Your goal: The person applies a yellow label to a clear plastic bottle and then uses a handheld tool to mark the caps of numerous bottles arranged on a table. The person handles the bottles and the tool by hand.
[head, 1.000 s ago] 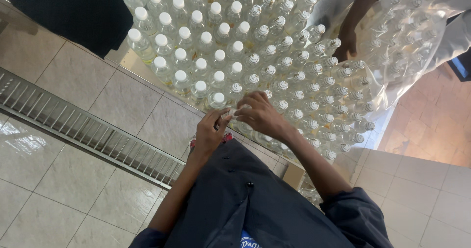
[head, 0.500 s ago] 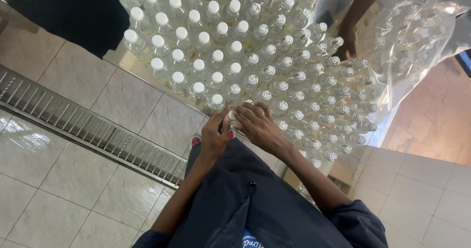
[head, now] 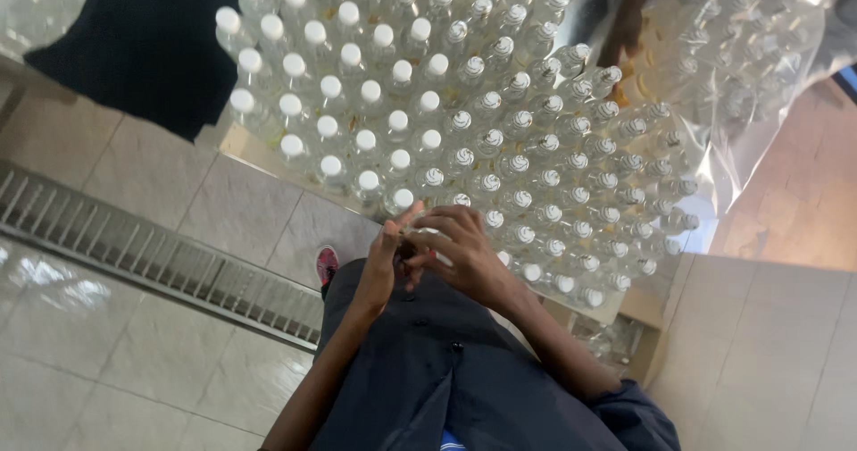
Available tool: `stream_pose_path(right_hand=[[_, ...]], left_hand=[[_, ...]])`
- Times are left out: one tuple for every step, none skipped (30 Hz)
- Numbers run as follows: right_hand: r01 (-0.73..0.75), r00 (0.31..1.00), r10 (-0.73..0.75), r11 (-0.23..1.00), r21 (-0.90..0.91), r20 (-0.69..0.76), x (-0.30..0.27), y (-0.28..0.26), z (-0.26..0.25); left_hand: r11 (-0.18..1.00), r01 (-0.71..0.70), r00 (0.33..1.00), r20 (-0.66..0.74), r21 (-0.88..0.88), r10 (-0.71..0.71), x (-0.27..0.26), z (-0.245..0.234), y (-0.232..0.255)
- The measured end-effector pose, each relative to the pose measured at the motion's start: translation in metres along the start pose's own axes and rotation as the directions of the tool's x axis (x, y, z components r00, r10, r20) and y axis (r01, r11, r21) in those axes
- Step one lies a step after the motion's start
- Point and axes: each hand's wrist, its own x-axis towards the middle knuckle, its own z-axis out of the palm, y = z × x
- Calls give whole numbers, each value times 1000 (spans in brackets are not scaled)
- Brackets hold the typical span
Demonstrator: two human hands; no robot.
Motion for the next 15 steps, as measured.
stream_pose_path(right_hand=[[-30,1000,30,1000,-6,-11,1,0,12],[-30,1000,30,999,21,-7,2,0,25],[-19,1000,20,999,41,-12,7,4,40],[-38,999,39,999,30,-31,13,-8,41],[-40,999,43,995,94,-27,26,-18,42],[-41,999,45,987,157,-23,40,-30,42],[-46,998,52,987,152,-38,42,-34,57],[-103,992,118,968,231,-53,45,-39,71],[-145,983,172,942,303,-64,50,-40,84],[-137,983,168,946,294,-81,65,-54,84],[-139,983,167,945,296,-71,79,-67,81],[-142,984,167,944,299,-61,93,-80,78],[-125,985,153,949,288,-76,101,-91,60],[-121,956,168,973,198,-240,108,-102,42],[-135,898,170,984,113,-405,112,-114,26]], left_hand=[[1000,24,999,21,4,-24,-1,-3,12],[998,61,993,104,15,-62,-1,-6,23],[996,85,978,189,35,-90,4,-13,35],[994,95,972,213,47,-103,-3,-21,40],[992,101,967,229,70,-115,-5,-30,49],[990,107,961,245,92,-127,-8,-41,59],[989,108,957,257,104,-132,-10,-53,74],[975,158,943,270,154,-195,-12,-65,88],[960,193,928,281,204,-246,-11,-76,103],[960,180,926,293,214,-239,-12,-93,108],[955,195,916,307,226,-259,-13,-109,111],[949,208,905,320,237,-279,-13,-124,115],[951,189,907,329,246,-265,-15,-132,121],[968,201,907,346,150,-242,-15,-140,127],[974,218,905,362,59,-225,-17,-149,133]])
